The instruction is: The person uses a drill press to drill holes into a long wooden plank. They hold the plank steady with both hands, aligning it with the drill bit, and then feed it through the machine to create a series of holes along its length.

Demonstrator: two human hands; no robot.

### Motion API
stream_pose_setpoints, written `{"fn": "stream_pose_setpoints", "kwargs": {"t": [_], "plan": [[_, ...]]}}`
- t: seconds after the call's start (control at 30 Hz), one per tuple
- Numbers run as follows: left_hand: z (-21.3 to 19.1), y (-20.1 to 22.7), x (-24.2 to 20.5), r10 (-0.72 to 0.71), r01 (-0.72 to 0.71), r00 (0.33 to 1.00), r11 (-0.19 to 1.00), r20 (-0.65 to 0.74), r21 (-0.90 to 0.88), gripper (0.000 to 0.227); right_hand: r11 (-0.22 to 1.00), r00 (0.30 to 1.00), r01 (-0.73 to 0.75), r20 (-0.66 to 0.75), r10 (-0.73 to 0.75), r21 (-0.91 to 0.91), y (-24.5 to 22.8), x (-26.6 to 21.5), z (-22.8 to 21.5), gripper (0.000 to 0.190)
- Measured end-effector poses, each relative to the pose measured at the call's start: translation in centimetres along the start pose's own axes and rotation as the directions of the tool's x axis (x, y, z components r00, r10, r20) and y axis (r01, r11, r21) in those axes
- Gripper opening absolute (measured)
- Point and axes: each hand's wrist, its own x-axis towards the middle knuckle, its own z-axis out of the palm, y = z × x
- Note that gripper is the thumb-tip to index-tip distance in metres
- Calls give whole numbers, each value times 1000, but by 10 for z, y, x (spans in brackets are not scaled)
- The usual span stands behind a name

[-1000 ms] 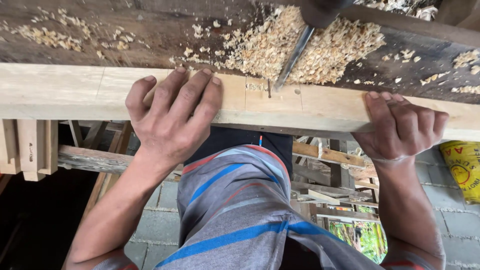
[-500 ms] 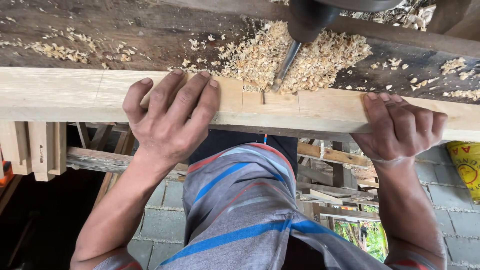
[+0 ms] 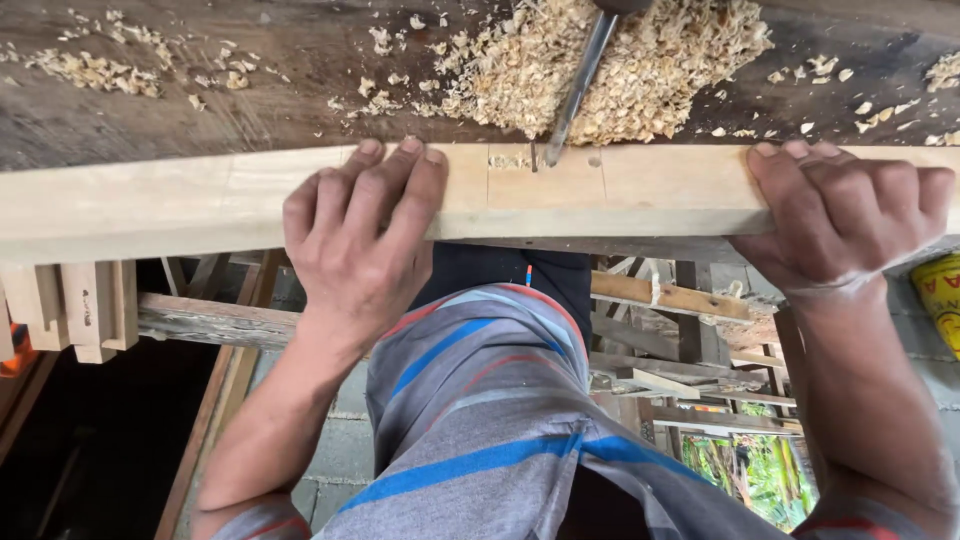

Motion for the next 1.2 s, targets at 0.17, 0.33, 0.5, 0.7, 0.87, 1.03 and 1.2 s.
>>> {"fn": "stream_pose_setpoints", "kwargs": {"t": [0.17, 0.33, 0.5, 0.7, 0.87, 1.03, 1.2], "plan": [[6, 5, -1, -4, 4, 1000, 1000, -1, 12, 10, 1000, 1000, 19, -22, -19, -14, 0, 0, 3, 26], [2, -2, 15, 54, -54, 998, 998, -32, 15, 6, 997, 997, -80, -17, 81, 15, -12, 0, 2, 11], [-2, -8, 30, 130, -129, 991, 990, -9, 59, 5, 988, 988, -152, -37, 152, -2, -17, 1, 5, 13], [-7, -13, 35, 186, -184, 983, 978, -11, 93, 15, 983, 983, -183, -24, 183, -8, -23, -6, 2, 33], [5, -7, 14, 90, -82, 990, 994, -104, 78, 5, 996, 996, -82, -48, 81, -18, -11, 1, 5, 31], [1, -8, 15, 71, -65, 995, 995, -76, 79, 8, 999, 998, -10, -64, 8, -38, -9, -4, 7, 23], [-5, -19, 33, 172, -161, 982, 979, -83, 127, 7, 979, 977, -203, 59, 203, -2, -28, -1, -2, 36]]}}
